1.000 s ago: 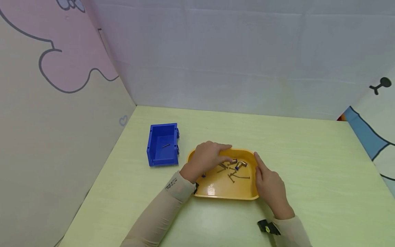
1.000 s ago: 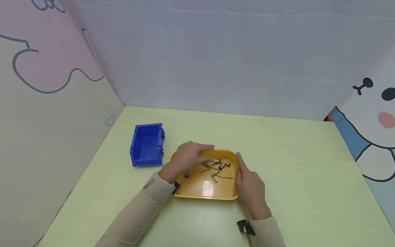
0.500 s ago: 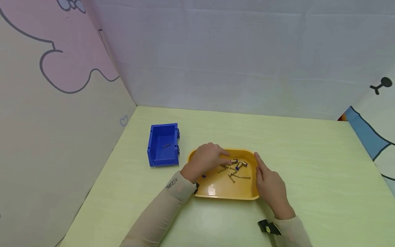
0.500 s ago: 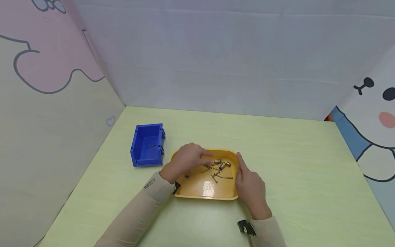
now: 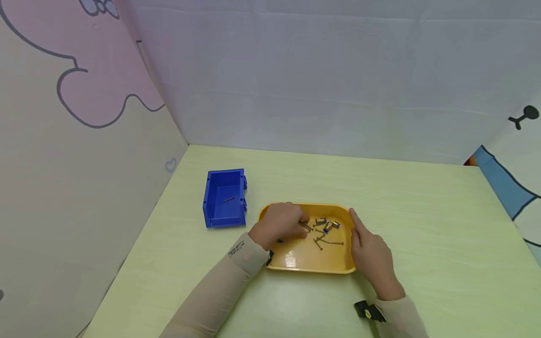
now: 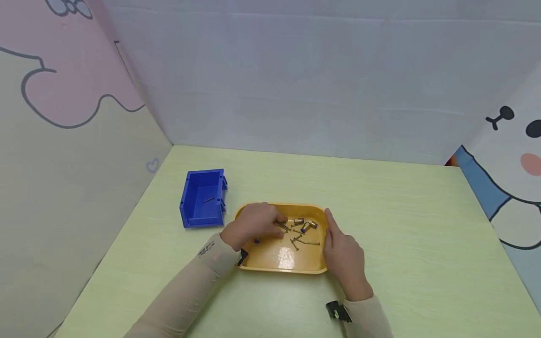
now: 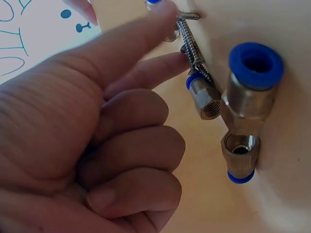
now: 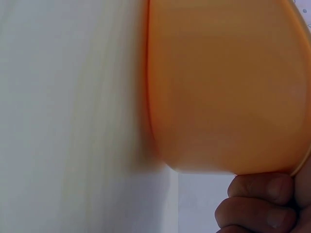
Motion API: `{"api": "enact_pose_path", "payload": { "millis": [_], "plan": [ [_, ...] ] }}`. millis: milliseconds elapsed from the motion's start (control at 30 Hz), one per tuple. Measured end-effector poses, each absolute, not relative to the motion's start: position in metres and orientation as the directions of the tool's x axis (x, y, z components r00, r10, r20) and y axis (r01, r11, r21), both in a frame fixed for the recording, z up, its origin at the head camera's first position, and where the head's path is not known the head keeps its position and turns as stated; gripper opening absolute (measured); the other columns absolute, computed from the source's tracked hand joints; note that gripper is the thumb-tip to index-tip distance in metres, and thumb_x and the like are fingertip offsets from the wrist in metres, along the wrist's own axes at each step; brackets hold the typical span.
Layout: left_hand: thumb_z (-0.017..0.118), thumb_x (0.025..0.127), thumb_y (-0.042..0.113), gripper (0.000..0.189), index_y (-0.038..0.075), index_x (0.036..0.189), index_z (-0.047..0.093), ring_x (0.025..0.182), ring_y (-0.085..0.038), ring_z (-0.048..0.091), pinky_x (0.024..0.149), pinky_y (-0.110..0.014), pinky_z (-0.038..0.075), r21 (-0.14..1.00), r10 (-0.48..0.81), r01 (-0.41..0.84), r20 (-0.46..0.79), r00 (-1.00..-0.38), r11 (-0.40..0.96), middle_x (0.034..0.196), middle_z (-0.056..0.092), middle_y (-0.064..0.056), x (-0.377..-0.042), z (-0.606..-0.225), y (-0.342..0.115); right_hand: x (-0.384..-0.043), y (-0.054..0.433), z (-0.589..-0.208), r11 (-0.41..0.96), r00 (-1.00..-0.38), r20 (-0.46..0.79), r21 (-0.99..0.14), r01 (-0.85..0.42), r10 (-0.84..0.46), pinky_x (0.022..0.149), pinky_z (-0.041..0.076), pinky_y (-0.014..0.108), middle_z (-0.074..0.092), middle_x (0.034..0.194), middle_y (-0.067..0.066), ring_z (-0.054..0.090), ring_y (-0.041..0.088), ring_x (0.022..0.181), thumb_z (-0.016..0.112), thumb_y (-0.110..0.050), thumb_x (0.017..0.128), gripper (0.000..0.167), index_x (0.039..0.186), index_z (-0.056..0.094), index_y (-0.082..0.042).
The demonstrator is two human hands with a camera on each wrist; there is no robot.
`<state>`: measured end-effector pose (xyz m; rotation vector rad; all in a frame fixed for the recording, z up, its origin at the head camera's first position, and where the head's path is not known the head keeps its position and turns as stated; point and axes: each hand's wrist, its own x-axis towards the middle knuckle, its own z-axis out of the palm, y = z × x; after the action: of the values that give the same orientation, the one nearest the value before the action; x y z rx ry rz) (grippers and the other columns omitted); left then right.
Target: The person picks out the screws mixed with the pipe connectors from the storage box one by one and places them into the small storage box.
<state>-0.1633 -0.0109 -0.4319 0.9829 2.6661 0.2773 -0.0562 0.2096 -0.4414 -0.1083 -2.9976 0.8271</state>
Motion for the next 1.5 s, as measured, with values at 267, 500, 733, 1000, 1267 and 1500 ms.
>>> {"api": "enact_pose_path", "payload": {
  "millis": [267, 500, 733, 1000, 1267, 1500],
  "plan": [
    [0.081, 0.082, 0.035, 0.014, 0.028, 0.078, 0.070, 0.059, -0.009, 0.046, 0.050, -0.026, 0.034, 0.239, 0.633, 0.590, -0.190, -0.751, 0.771, 0.065, 0.051, 0.008, -0.166, -0.437, -0.005, -0.055, 0.210, -0.442, 0.856, -0.997, 0.010, -0.514, 0.061, 0.077, 0.044, 0.031, 0.031, 0.040, 0.051, 0.003, 0.035, 0.017, 0.043, 0.039, -0.016, 0.106, 0.052, 0.157, 0.031, -0.014],
    [0.076, 0.087, 0.024, 0.022, 0.027, 0.067, 0.067, 0.054, -0.007, 0.039, 0.049, -0.024, 0.029, 0.205, 0.651, 0.622, -0.134, -0.747, 0.755, 0.057, 0.041, 0.010, -0.166, -0.440, -0.002, -0.055, 0.210, -0.443, 0.857, -0.997, 0.026, -0.513, 0.050, 0.074, 0.043, 0.031, 0.031, 0.040, 0.051, 0.002, 0.035, 0.017, 0.043, 0.039, -0.016, 0.106, 0.052, 0.157, 0.032, -0.014],
    [0.068, 0.086, 0.010, 0.040, 0.023, 0.055, 0.047, 0.054, -0.009, 0.031, 0.051, -0.025, 0.024, 0.179, 0.660, 0.637, -0.117, -0.742, 0.749, 0.058, 0.025, 0.006, -0.165, -0.437, 0.001, -0.055, 0.210, -0.444, 0.858, -0.997, 0.032, -0.512, 0.045, 0.072, 0.043, 0.030, 0.031, 0.039, 0.051, 0.002, 0.034, 0.017, 0.043, 0.039, -0.016, 0.106, 0.052, 0.157, 0.032, -0.014],
    [0.056, 0.086, -0.001, 0.043, 0.021, 0.054, 0.039, 0.055, -0.011, 0.032, 0.050, -0.025, 0.031, 0.142, 0.652, 0.639, -0.082, -0.754, 0.756, 0.060, 0.026, 0.004, -0.162, -0.433, 0.004, -0.055, 0.210, -0.443, 0.858, -0.997, 0.030, -0.512, 0.045, 0.070, 0.042, 0.030, 0.031, 0.039, 0.051, 0.002, 0.034, 0.016, 0.042, 0.039, -0.017, 0.107, 0.051, 0.157, 0.032, -0.014],
    [0.058, 0.088, 0.005, 0.041, 0.021, 0.054, 0.042, 0.054, -0.011, 0.033, 0.048, -0.025, 0.033, 0.102, 0.646, 0.639, -0.046, -0.762, 0.762, 0.059, 0.032, 0.004, -0.162, -0.432, 0.004, -0.055, 0.210, -0.442, 0.855, -0.997, 0.028, -0.517, 0.044, 0.068, 0.042, 0.031, 0.031, 0.040, 0.050, 0.002, 0.035, 0.016, 0.042, 0.037, -0.018, 0.107, 0.050, 0.157, 0.032, -0.014],
    [0.053, 0.088, 0.002, 0.040, 0.022, 0.054, 0.045, 0.053, -0.011, 0.034, 0.049, -0.025, 0.031, 0.119, 0.638, 0.630, -0.041, -0.769, 0.767, 0.058, 0.029, 0.004, -0.163, -0.430, 0.005, -0.055, 0.209, -0.441, 0.855, -0.997, 0.013, -0.515, 0.060, 0.077, 0.043, 0.031, 0.031, 0.040, 0.051, 0.002, 0.035, 0.017, 0.043, 0.037, -0.019, 0.107, 0.051, 0.157, 0.032, -0.015]
  ]
}}
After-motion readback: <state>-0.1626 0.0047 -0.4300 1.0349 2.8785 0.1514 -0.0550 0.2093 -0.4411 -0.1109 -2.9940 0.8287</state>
